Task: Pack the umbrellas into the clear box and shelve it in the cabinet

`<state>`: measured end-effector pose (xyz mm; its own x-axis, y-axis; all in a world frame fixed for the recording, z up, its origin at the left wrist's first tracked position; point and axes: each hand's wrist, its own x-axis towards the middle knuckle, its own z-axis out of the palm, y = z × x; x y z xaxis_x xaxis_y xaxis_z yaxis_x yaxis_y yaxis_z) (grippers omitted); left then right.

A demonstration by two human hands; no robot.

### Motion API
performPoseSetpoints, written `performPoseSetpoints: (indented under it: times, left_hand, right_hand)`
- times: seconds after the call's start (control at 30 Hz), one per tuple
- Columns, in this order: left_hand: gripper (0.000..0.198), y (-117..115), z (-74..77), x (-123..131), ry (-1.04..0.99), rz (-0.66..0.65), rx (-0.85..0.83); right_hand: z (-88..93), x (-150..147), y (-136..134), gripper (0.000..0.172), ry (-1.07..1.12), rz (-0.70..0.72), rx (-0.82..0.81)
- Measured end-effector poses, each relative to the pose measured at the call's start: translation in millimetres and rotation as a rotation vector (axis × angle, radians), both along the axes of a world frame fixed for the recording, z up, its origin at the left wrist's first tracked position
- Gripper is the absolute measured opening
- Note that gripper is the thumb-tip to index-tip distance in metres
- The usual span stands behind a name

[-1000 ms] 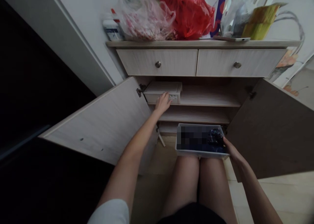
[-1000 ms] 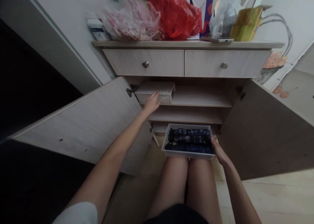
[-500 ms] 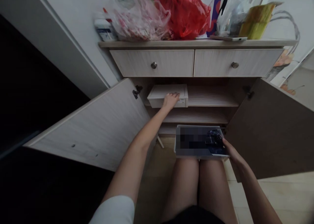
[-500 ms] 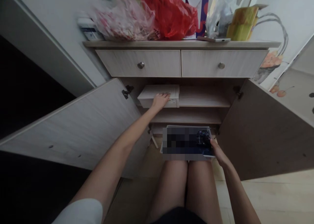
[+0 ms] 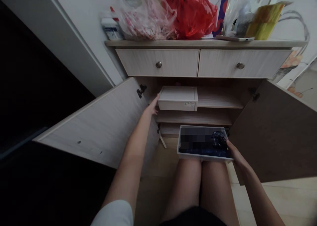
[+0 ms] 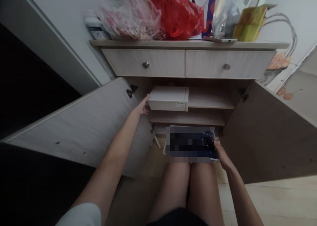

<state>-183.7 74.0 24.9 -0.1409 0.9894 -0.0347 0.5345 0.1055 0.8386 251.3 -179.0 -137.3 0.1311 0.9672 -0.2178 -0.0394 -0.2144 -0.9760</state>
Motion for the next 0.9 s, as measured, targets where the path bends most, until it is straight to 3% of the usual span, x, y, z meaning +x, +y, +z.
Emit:
performPoseSetpoints:
  times: [0.1, 0.23, 0.4, 0.5, 0.63, 0.9]
  left_hand:
    - [0.081, -5.0, -6.5, 8.4, -0.479, 0.044, -0.286]
    - [0.064, -20.2, -13.0, 30.8, -0.806, 0.197, -0.175]
    - [0.057, -59.9, -22.0, 9.2, -0.889, 0.334, -0.115]
    - [0.056, -91.2, -24.0, -18.5, -0.921, 0.339, -0.117]
    - [0.052, -135.7, -26.8, -41.4, -0.927, 0.328, -0.128]
    - [0.049, -208.3, -52.8, -37.2, -0.904, 0.352, -0.134]
  right_hand:
    - [6.1, -7.2, 0.8, 0.063, 0.004, -0.029, -0.005]
    - [15.5, -15.8, -3.1, 0.056, 0.095, -0.136, -0.023]
    - [22.4, -2.5, -20.7, 0.043, 0.274, -0.291, -0.069]
    - [28.6, 17.3, -30.1, 0.036, 0.288, -0.379, -0.119]
    - [44.2, 38.3, -29.9, 0.035, 0.226, -0.447, -0.064]
    - [70.6, 38.5, -1.6, 0.039, 0.161, -0.485, 0.127]
